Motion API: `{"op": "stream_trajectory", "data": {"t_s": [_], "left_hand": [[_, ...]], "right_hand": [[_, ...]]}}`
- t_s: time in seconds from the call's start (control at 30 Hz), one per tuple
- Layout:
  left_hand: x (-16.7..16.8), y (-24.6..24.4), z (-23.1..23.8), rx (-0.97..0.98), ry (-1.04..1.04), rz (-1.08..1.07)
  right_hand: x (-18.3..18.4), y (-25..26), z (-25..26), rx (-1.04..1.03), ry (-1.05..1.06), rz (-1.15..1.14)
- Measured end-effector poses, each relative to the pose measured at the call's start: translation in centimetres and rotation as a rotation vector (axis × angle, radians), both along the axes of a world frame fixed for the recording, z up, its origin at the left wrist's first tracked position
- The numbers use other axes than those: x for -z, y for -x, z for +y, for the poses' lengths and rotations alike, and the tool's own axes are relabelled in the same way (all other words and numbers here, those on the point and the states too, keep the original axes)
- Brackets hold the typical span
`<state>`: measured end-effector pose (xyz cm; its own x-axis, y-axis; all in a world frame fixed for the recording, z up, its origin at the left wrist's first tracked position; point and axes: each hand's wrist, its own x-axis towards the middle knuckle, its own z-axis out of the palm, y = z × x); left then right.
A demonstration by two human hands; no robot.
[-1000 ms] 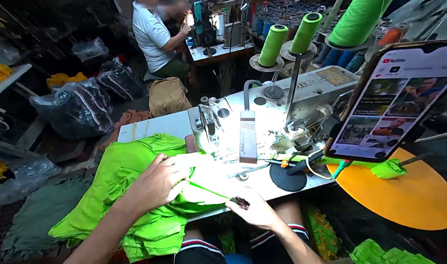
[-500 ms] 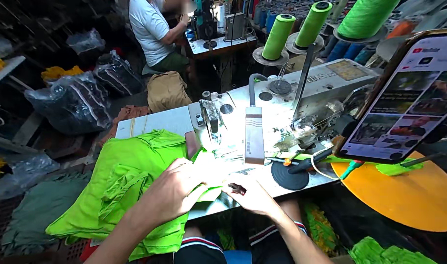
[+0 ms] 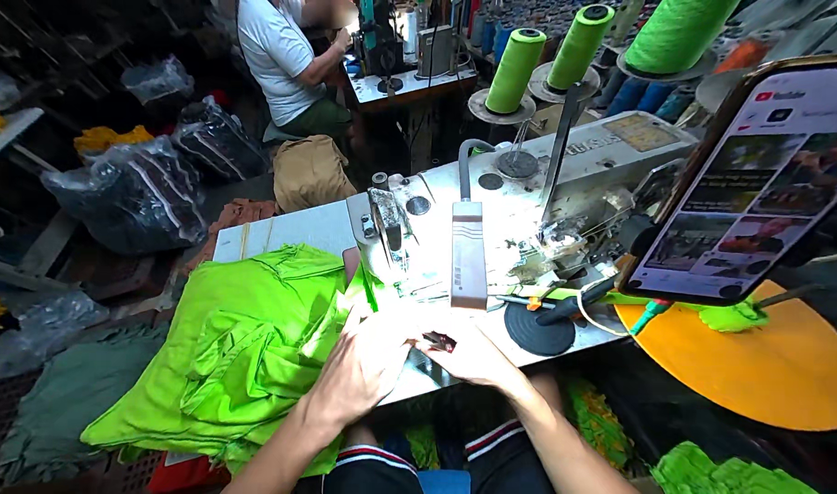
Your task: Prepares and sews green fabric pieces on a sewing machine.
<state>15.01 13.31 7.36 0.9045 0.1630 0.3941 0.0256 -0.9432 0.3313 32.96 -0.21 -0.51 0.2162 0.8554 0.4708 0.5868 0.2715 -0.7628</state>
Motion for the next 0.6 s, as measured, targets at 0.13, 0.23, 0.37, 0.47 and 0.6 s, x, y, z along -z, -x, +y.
{"op": "stream_trajectory", "data": {"t_s": [0.13,0.23,0.37,0.47,0.6], "left_hand": [[1.5,-0.8,-0.5,-0.023,0.023,-0.147],[2.1,-1.2,-0.6,-0.012,0.067,-0.197],[1.3,-1.4,0.3,-0.058,-0.006,-0.098],[0.6,-1.4,1.0,-0.089,-0.184,0.052],[1.4,-0.9,0.6,-0.078,-0.245,0.103]], "right_hand": [[-0.5,-0.2,-0.1,0.017,0.023,0.004],[-0.3,-0.4,0.1,0.044,0.019,0.033],[-0.2,-0.5,0.2,0.076,-0.015,0.016],[-0.1,-0.5,0.1,0.096,-0.011,-0.043],[0.1,-0.7,0.2,0.094,0.003,-0.074]]}}
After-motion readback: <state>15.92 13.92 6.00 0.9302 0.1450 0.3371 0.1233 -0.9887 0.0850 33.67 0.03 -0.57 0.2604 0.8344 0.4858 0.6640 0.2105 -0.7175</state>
